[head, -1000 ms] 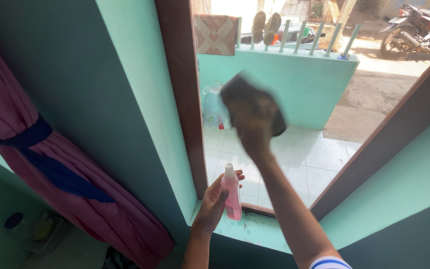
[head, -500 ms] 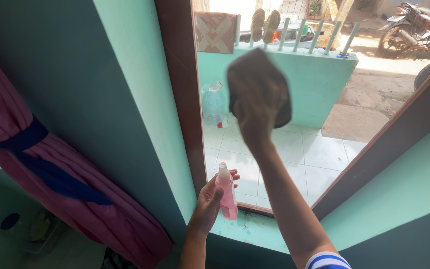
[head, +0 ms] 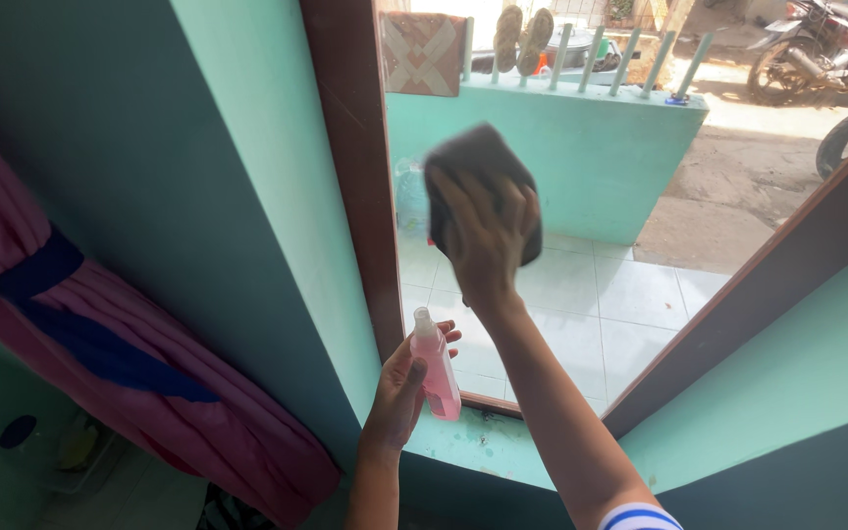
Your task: The person wipes a glass pane in a wooden door and a large wall mirror using a cloth while holding a spray bottle.
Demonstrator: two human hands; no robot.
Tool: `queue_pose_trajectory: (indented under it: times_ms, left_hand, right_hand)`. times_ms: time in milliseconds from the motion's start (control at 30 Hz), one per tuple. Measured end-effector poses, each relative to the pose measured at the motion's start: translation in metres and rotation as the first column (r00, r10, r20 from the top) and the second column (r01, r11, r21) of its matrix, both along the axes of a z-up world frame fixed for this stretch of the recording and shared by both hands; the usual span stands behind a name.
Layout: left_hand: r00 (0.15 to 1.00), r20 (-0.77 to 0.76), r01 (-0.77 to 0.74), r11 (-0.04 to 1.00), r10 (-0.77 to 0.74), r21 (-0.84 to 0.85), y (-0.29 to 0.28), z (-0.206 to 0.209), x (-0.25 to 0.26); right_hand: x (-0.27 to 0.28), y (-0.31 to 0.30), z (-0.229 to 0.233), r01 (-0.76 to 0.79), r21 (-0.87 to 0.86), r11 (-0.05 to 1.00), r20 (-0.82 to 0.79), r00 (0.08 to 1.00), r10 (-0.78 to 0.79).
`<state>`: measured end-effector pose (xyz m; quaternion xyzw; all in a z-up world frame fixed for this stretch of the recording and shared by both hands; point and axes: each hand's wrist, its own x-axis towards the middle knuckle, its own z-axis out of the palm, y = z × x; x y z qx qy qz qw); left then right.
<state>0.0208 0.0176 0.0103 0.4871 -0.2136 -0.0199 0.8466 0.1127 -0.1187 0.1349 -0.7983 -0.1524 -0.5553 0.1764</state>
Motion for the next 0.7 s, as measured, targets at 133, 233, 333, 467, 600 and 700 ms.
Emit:
queue_pose_trajectory:
  times_ms: [133, 233, 333, 467, 600, 700]
  left_hand:
    - [1.0, 0.018, -0.004, 0.999, 0.005, -0.041, 0.0, -0.004, 0.003]
    - [1.0, 0.002, 0.01, 0.997, -0.01, -0.081, 0.003, -0.008, 0.005]
    - [0.999, -0.019, -0.03, 0.996, 0.028, -0.079, 0.008, -0.013, 0.002]
    - [0.997, -0.048, -0.061, 0.995, 0.057, -0.075, 0.015, -0.014, 0.002]
    - [0.995, -0.072, -0.078, 0.995, 0.073, -0.06, 0.015, -0.014, 0.007]
    - [0.996, -0.037, -0.08, 0.994, 0.078, -0.073, 0.014, -0.016, 0.012]
  right_hand:
    - [0.006, 0.013, -0.008, -0.088, -0.105, 0.991, 0.011, 0.996, 0.089]
    - [0.002, 0.011, -0.052, -0.119, -0.198, 0.973, -0.039, 0.993, 0.113]
    - [-0.017, -0.004, -0.098, -0.128, -0.234, 0.964, -0.126, 0.987, 0.1]
    - [-0.024, -0.022, -0.101, -0.011, -0.071, 0.997, -0.094, 0.996, 0.005]
    - [-0.013, -0.025, -0.045, 0.057, 0.043, 0.997, 0.009, 0.998, -0.057]
    - [-0.004, -0.012, -0.018, -0.013, 0.06, 0.998, -0.009, 1.0, 0.013]
